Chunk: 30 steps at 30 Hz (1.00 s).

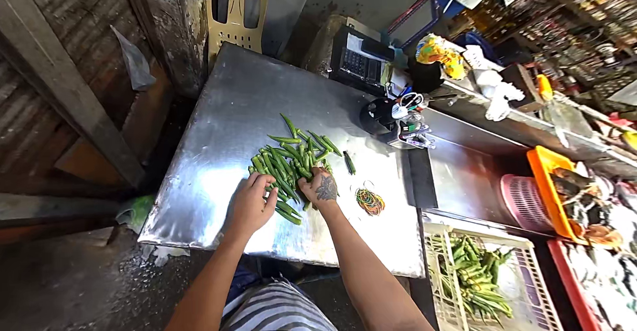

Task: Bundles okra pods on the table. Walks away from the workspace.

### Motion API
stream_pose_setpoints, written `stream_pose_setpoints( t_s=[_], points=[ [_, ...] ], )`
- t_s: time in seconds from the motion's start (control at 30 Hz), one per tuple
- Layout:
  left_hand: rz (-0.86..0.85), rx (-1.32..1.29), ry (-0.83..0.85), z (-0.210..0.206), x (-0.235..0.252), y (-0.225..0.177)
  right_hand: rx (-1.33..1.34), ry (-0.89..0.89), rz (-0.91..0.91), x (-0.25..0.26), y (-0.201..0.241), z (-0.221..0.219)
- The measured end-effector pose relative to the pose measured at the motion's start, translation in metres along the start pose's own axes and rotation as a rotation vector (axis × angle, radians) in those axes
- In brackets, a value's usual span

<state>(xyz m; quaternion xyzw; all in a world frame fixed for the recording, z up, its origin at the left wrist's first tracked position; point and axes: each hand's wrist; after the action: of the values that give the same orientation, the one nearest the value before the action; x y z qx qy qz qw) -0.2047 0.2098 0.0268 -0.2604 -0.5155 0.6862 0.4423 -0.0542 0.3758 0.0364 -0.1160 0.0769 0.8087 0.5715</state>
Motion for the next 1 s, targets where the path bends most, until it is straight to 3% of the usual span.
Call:
stream_pose_setpoints(
  t_s=[0.1,0.17,0.27,0.33,0.4,0.5,0.67,0.73,0.8,0.9,1.0],
  points=[
    [0.077,-0.114,0.037,-0.012,-0.004,-0.018,0.198,-0.051,0.035,-0.016,-0.014,0.006],
    [0.198,-0.324,0.042,-0.023,-0.007,-0.030,0.397,-0.070,0.110,-0.039,-0.019,0.017],
    [0.424,-0.906,0.106,-0.045,-0.018,-0.042,0.718,0.117,0.361,-0.080,-0.022,0.027],
    [0.581,-1.254,0.084,-0.057,-0.027,-0.047,0.703,0.267,0.457,-0.093,-0.023,0.031],
    [0.660,-1.425,0.021,-0.063,-0.033,-0.046,0.672,0.413,0.468,-0.096,-0.027,0.043],
    [0.646,-1.507,-0.078,-0.059,-0.039,-0.045,0.712,0.426,0.428,-0.104,-0.024,0.057],
    [0.520,-1.594,-0.150,-0.044,-0.046,-0.041,0.528,0.263,0.723,-0.104,-0.012,0.071],
    [0.611,-1.535,-0.257,-0.034,-0.045,-0.048,0.505,0.091,0.662,-0.077,-0.008,0.077],
    [0.755,-1.455,-0.322,-0.027,-0.048,-0.056,0.400,-0.057,0.479,-0.034,-0.010,0.076],
    [0.824,-1.383,-0.278,-0.017,-0.062,-0.066,0.219,-0.122,0.264,0.016,-0.010,0.062],
    [0.795,-1.349,-0.276,-0.008,-0.085,-0.064,0.049,-0.097,0.334,0.026,0.007,0.050]
  ],
)
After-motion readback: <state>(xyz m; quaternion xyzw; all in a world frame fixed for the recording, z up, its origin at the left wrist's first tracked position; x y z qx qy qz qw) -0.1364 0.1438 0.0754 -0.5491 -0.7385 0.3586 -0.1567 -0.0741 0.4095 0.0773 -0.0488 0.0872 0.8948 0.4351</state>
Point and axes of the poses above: each hand's wrist, its own x-axis towards the middle knuckle, its own z-axis out of the back of the hand, y = z × x, and after that the axes turned 11 degrees about -x, right-handed
